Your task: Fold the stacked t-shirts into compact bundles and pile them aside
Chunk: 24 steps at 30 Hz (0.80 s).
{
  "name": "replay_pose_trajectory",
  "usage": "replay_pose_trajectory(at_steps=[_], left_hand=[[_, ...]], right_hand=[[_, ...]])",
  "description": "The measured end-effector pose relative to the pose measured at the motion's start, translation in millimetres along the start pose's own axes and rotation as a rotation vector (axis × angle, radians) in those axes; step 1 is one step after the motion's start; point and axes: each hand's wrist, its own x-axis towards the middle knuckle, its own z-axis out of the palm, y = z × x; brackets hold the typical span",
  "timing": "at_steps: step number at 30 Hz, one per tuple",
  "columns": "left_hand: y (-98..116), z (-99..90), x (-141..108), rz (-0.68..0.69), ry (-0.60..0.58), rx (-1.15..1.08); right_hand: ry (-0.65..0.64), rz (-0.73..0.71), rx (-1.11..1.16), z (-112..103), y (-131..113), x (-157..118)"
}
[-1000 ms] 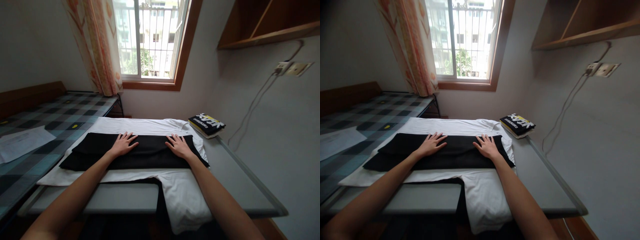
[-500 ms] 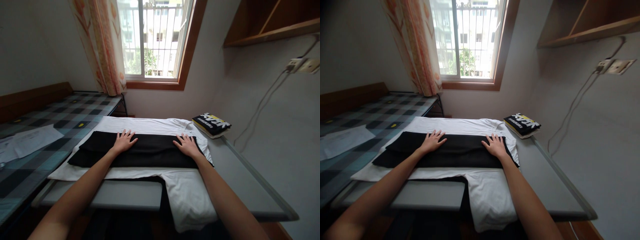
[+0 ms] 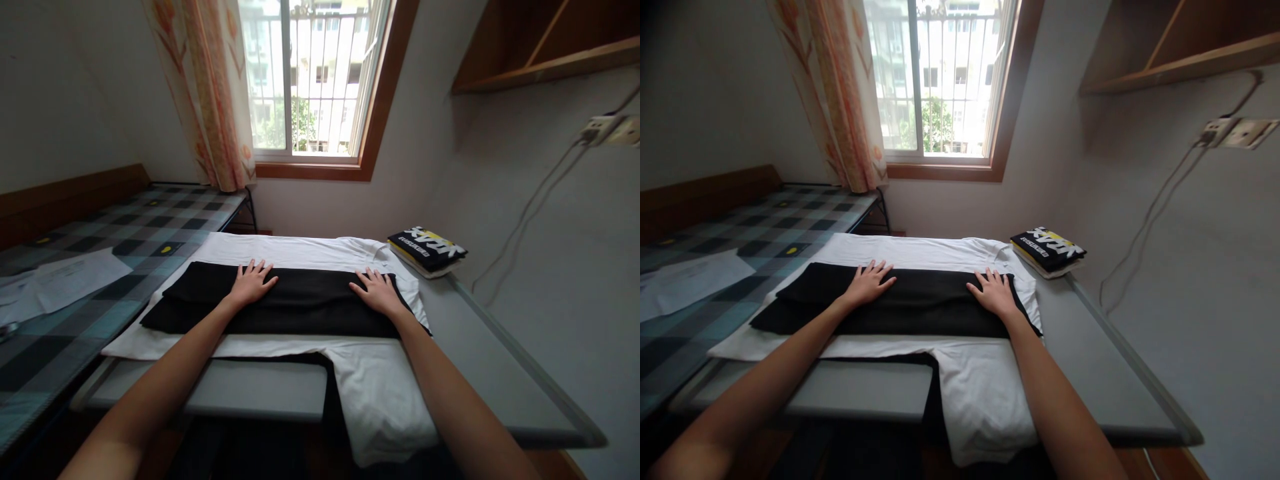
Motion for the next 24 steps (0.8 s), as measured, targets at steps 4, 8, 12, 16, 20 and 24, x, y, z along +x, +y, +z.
replay_pose_trajectory(at_steps=[4, 8, 12, 16, 20, 24], left_hand=[[0.2, 0.3, 0.0, 0.001, 0.001, -0.001], [0.1, 0.6, 0.2, 0.004, 0.003, 0.004], [-0.3, 1.0, 0.3, 0.006, 0.009, 0.014], [-0.7, 1.7, 0.4, 0.008, 0.011, 0.014], [-1.1, 2.7, 1.2, 0.013, 0.013, 0.013], [-1.4, 3.3, 1.6, 0.010, 0.014, 0.008]], right_hand=[[0.003, 0.005, -0.001, 1.7, 1.0, 1.0], [0.002, 0.003, -0.001, 2.8, 1.6, 2.0], [-0.008, 0.005, 0.001, 2.6, 1.5, 2.5], [-0.004, 0.009, 0.003, 2.3, 1.4, 2.0], [0.005, 0.001, 0.010, 2.9, 1.8, 1.6], [0.005, 0.001, 0.010, 2.8, 1.9, 1.7]])
